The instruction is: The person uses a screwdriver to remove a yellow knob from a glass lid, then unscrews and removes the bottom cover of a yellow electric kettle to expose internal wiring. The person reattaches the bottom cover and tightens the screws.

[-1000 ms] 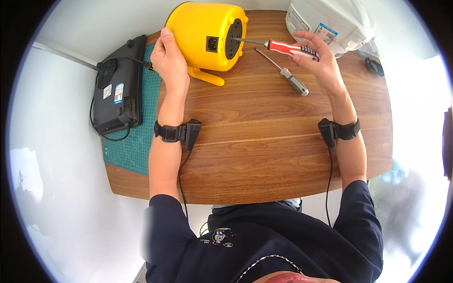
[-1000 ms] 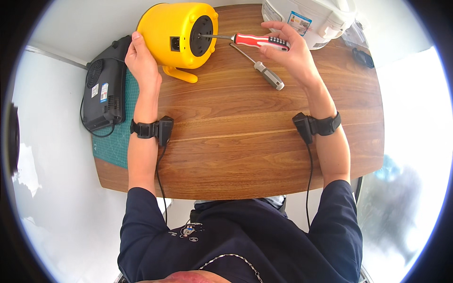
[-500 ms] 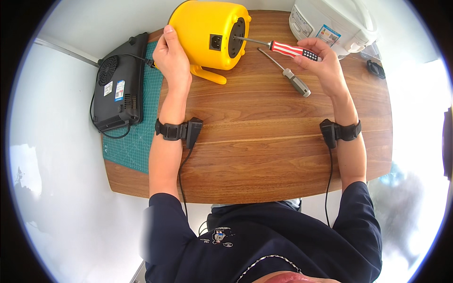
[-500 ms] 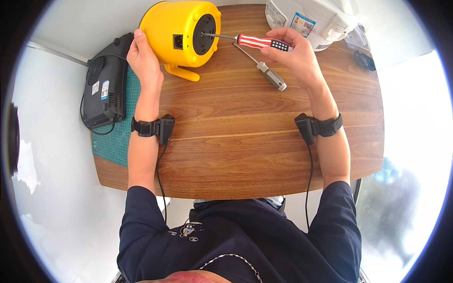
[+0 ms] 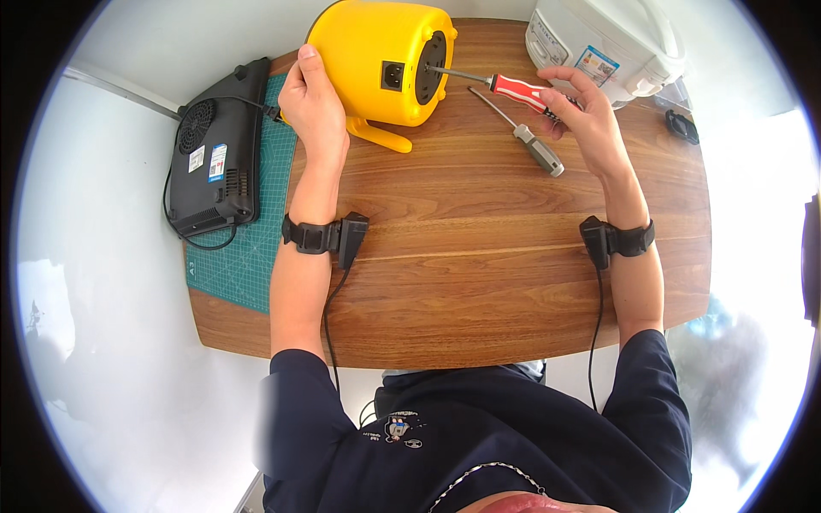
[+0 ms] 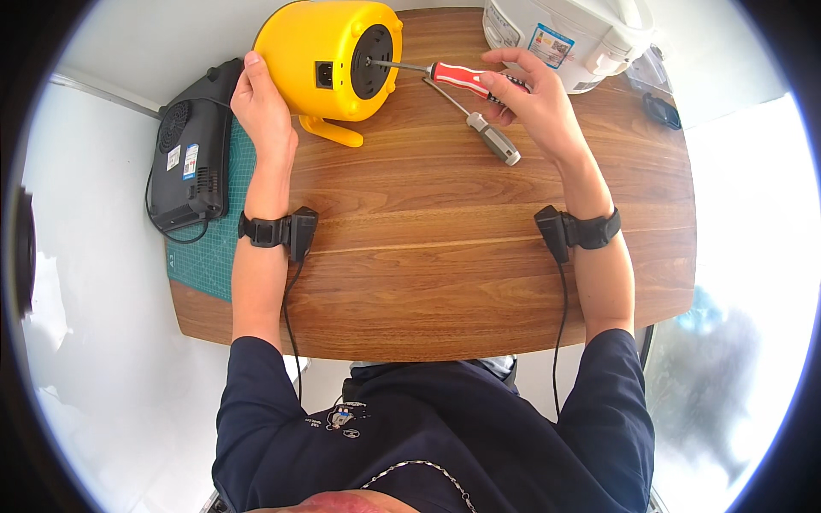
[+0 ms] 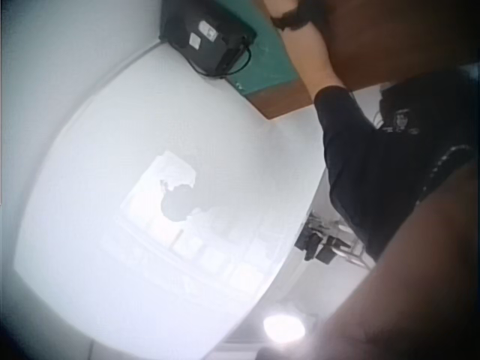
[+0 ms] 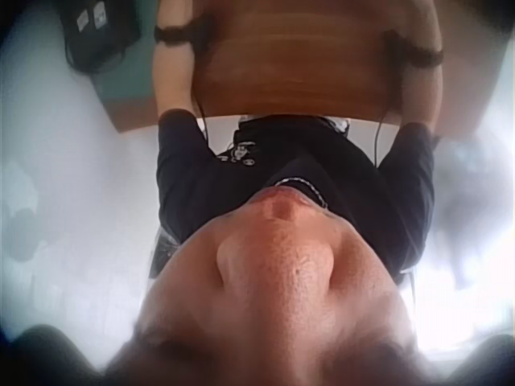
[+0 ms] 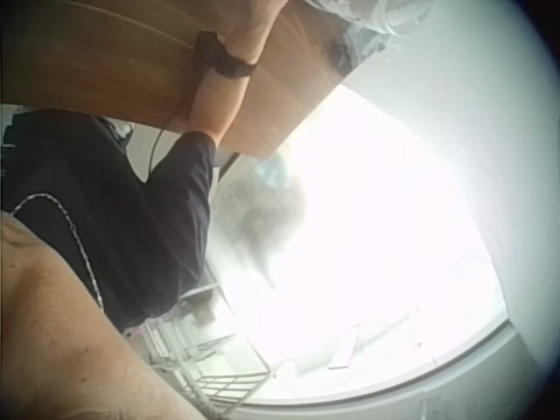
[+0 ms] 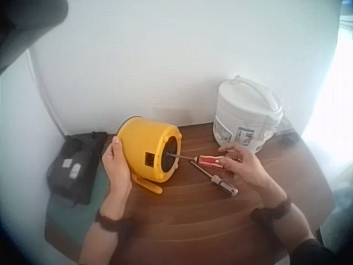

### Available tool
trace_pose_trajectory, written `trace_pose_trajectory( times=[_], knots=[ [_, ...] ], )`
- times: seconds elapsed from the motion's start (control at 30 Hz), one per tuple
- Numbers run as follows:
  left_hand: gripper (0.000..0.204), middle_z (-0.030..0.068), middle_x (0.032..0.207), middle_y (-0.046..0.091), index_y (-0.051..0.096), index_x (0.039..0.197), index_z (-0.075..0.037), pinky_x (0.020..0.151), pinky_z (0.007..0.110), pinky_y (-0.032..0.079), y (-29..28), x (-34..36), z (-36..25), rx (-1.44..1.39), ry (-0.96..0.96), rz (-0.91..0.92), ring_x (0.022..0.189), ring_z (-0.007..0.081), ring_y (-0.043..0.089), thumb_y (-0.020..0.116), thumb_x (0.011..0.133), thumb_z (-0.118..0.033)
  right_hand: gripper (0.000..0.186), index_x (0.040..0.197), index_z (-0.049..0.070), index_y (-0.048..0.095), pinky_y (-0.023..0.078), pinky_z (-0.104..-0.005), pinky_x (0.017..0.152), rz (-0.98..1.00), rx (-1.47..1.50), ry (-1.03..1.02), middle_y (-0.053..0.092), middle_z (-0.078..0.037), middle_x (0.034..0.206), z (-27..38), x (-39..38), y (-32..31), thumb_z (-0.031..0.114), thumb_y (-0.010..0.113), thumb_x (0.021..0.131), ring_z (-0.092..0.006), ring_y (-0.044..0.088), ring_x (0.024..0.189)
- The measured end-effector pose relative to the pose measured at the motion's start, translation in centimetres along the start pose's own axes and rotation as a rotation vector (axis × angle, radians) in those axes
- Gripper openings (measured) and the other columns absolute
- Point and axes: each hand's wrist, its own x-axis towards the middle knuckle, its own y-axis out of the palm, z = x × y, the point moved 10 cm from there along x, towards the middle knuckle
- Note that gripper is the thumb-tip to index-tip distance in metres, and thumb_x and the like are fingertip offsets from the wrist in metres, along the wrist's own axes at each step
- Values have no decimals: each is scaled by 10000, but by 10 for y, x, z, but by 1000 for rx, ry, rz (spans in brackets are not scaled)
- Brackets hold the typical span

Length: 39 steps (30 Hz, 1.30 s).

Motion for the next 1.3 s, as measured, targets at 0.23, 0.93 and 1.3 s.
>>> trace_pose_trajectory(
  times=[0.23,0.93,1.3],
  knots=[
    [477,4,846,666,737,1061,50,695,255,466,4,-2,-1,-2,-8,-10,768,66,551,567,1102,-394,419,1286,37,642,494,-208,693,-68,-79,-176,719,-48,1029,3,2,-8,192,809,935,-58,632,813],
    [486,-8,812,630,731,1023,51,658,257,445,2,-1,1,6,-7,-3,741,56,515,567,1101,-400,471,1407,49,606,550,-236,756,29,-9,-26,718,-65,1045,2,-3,-2,270,716,1006,-95,667,837],
    [486,-14,809,632,734,1039,46,656,249,443,2,-1,0,9,-9,-1,733,53,516,568,1101,-407,339,1311,21,658,467,-213,640,78,-33,-24,704,-14,938,-6,1,-1,227,639,1042,-55,583,725]
  ],
)
